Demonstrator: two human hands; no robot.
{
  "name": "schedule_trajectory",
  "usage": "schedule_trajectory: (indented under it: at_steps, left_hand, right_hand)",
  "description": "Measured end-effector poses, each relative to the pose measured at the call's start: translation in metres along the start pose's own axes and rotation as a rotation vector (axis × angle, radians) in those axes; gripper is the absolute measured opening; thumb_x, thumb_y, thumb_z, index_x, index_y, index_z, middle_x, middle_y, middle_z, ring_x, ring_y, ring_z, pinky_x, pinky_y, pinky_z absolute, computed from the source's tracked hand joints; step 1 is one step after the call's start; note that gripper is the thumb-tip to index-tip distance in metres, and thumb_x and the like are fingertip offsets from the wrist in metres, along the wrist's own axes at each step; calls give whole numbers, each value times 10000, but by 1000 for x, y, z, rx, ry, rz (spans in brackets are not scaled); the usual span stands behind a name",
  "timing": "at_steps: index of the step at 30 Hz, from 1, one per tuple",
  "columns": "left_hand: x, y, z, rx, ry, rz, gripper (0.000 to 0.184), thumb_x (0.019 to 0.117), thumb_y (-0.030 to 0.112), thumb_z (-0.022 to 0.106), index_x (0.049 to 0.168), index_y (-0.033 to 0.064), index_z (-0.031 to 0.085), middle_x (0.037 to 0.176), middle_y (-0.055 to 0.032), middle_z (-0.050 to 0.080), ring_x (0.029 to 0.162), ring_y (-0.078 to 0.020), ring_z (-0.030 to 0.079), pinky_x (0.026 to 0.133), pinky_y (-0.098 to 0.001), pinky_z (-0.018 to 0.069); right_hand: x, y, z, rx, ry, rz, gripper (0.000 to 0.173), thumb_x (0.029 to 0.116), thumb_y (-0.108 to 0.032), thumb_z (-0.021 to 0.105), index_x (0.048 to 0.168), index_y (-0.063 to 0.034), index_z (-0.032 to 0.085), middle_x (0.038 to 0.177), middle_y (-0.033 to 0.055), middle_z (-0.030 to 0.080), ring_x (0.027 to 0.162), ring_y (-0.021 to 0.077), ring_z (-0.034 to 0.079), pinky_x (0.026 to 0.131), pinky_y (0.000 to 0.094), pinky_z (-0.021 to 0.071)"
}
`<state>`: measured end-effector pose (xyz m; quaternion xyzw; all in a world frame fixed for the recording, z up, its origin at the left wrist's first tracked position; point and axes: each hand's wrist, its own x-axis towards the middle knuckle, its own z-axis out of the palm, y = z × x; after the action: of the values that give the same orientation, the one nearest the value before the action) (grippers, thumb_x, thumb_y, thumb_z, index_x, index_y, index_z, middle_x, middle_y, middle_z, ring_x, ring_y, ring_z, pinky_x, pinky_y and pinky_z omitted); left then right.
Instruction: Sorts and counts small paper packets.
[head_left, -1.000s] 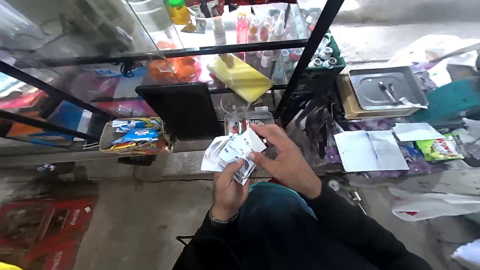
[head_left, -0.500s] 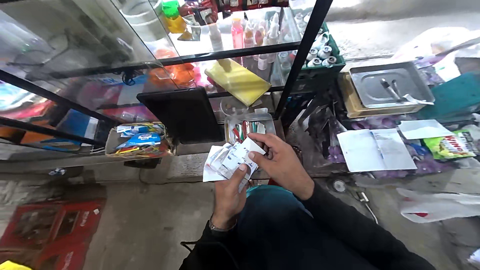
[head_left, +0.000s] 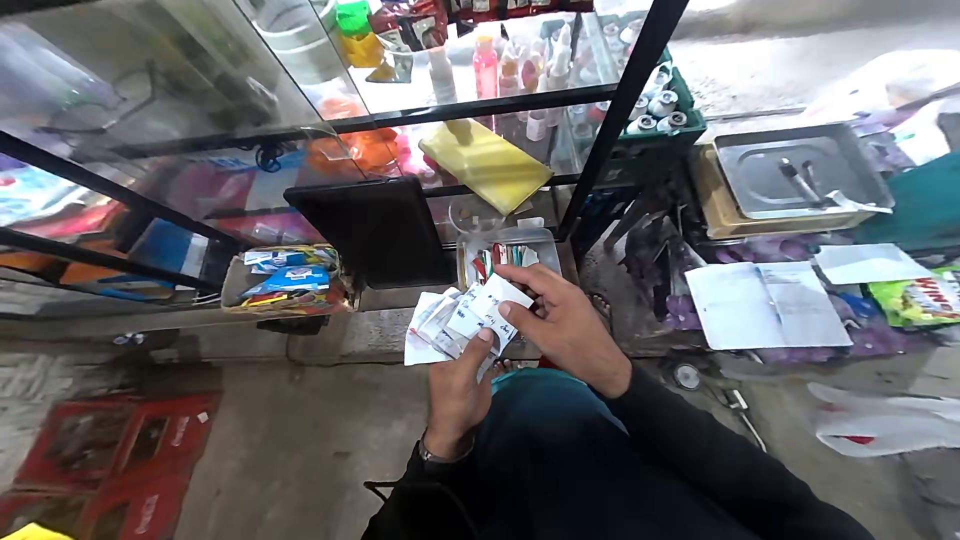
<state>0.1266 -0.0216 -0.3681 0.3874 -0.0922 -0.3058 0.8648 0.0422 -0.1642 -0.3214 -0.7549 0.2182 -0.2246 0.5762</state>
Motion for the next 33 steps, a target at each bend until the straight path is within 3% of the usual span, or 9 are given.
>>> schedule_trajectory:
  at_steps: [5,13,17,20,23,25,28,31,33]
  left_hand:
    - [2,-2,1,29,77,-11,533,823,-75,766,1294,-90,517,1117,-240,688,1000,-314,714,920,-521,598]
    - [4,-4,2,60,99,-21,527,828,-67,773,1291,-108,524,1115,-250,690,996,-329,716,922,-525,601]
    - [2,-6,5,86,90,-32,527,806,-57,800,1264,-120,547,1097,-252,699,986,-319,721,920,-515,603]
    - [0,-7,6,94,85,-49,537,791,-63,810,1258,-114,551,1085,-239,708,975,-308,727,905,-499,612]
    - [-1,-6,7,79,76,-69,518,799,-48,814,1250,-102,565,1064,-224,716,947,-289,733,881,-485,620]
    - [0,-5,5,44,55,-91,495,848,-12,787,1269,-100,542,1074,-241,706,938,-312,731,873,-508,619]
    - [3,-3,-1,-94,-29,-148,480,940,27,666,1354,-85,451,1204,-298,647,1053,-397,697,939,-585,578]
    - [7,-1,-4,-173,-78,-174,463,937,-27,561,1372,-100,419,1289,-364,596,1154,-466,649,994,-603,537]
    - [6,0,-3,-123,-53,-153,465,937,-71,564,1374,-119,411,1289,-375,596,1160,-482,647,1001,-605,538]
  right_hand:
    - [2,-3,-3,-18,46,-4,415,974,-168,687,1385,-209,649,1194,6,654,911,133,690,730,328,643]
    - [2,-12,-16,112,175,-89,323,983,-110,680,1304,-81,667,1134,71,702,905,192,718,750,352,654]
    - [2,-5,-12,127,123,-52,308,979,-123,696,1285,-104,669,1062,66,714,862,191,714,717,350,646]
    - [3,2,-11,124,-9,63,344,961,-193,731,1300,-158,683,1120,39,707,872,176,720,745,354,655]
    - [5,8,-11,130,-78,114,186,958,-225,737,1109,-118,736,1067,34,721,834,172,719,723,354,647]
    - [8,9,-12,73,-23,116,158,973,-242,716,1079,-126,733,995,25,731,785,167,717,682,363,643]
    - [12,6,-16,-58,139,56,187,998,-270,676,1129,-140,704,906,18,723,724,145,697,609,358,613]
    - [13,-1,-24,-32,230,30,212,1010,-259,665,1179,-132,682,919,30,736,724,156,711,589,347,619]
    - [13,-6,-26,29,244,25,228,1012,-247,662,1206,-126,669,941,48,736,732,173,713,586,342,617]
